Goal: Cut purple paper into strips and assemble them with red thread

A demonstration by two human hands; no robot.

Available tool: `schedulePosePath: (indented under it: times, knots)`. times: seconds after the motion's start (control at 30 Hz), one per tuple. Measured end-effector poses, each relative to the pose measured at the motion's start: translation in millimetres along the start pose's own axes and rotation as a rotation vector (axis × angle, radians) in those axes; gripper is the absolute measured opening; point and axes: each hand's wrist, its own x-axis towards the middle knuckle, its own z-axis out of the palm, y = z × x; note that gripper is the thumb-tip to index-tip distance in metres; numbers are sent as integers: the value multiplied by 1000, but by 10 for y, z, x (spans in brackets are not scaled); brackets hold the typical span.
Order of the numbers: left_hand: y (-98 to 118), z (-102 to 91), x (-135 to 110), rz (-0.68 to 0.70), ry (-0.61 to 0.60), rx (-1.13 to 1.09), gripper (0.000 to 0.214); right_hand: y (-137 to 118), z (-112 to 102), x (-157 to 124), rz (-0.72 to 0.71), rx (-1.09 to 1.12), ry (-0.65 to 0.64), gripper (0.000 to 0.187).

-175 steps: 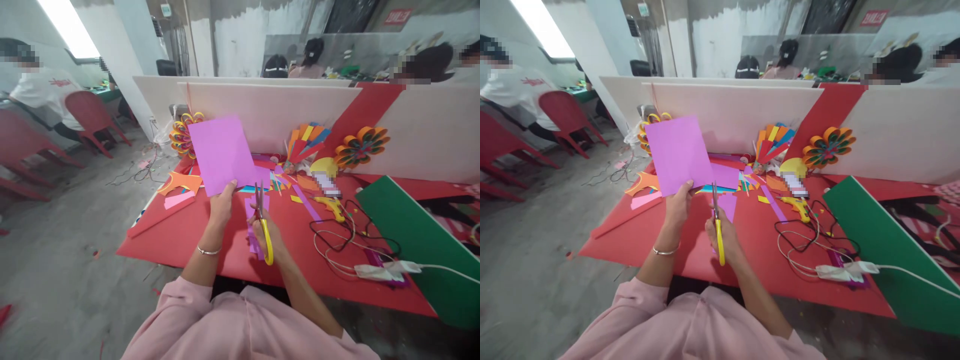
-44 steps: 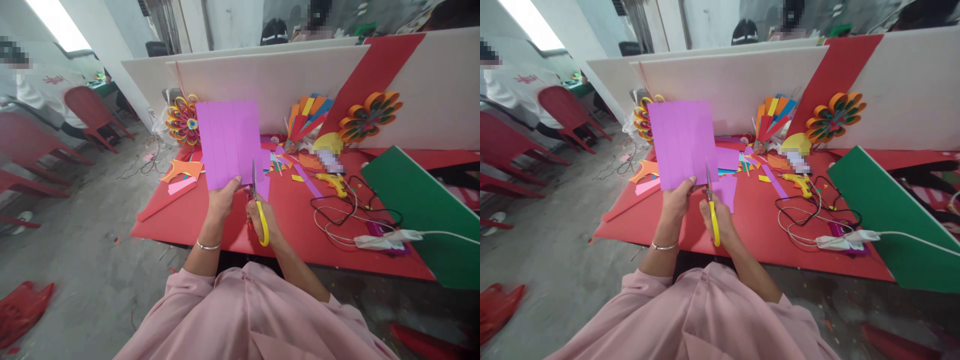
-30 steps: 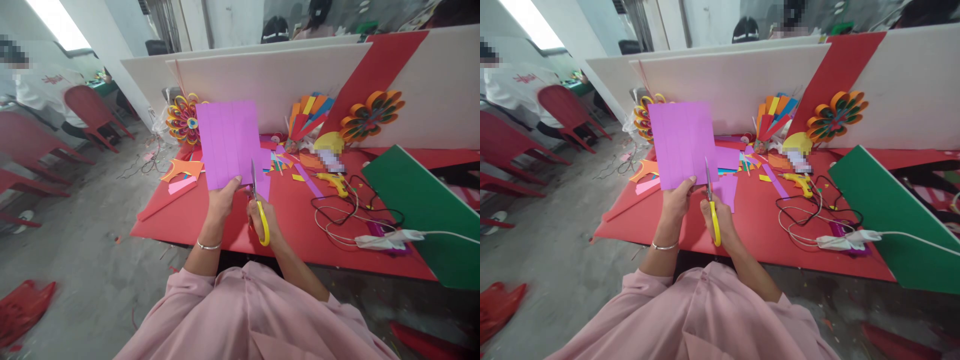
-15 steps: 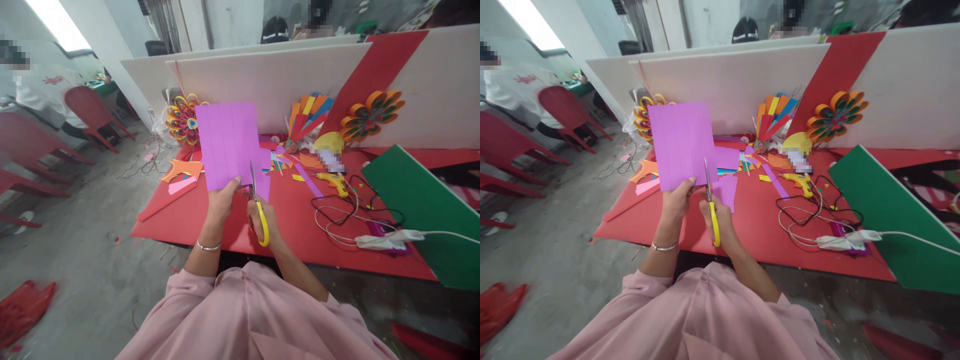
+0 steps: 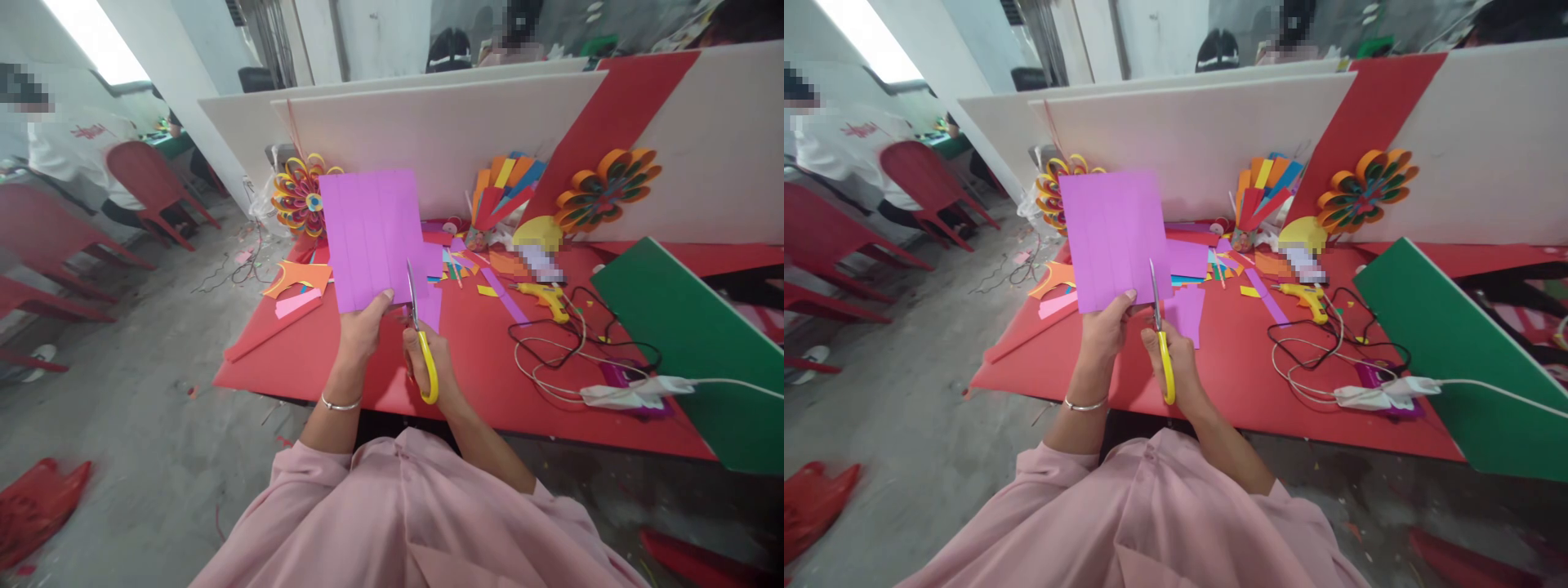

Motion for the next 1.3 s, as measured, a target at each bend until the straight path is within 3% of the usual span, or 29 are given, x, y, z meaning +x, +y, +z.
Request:
schedulePosePath:
  times: [0.37,0.57,0.7,0.9,1.1,1.3]
  knots:
    - [2,8,9,-15,-40,-35,51,-19,-10,10,-16,-7,29,69]
    - [82,-47,74,-4,-37,-106,44,-13,-53,42,19,-14,66,71]
    - [82,14,67,7,-95,-124,48,-16,-47,66,25,-9,76,73]
    - [-33,195,13,31,13,-56,43,-15,-67,80,-48,-102,66,67]
    - [-98,164,17,64,86,51,37,71,-110,105,-70,-155,26,88]
    - [-112,129,2,63,65,68,39,107,-115,89,-37,-71,-38,67]
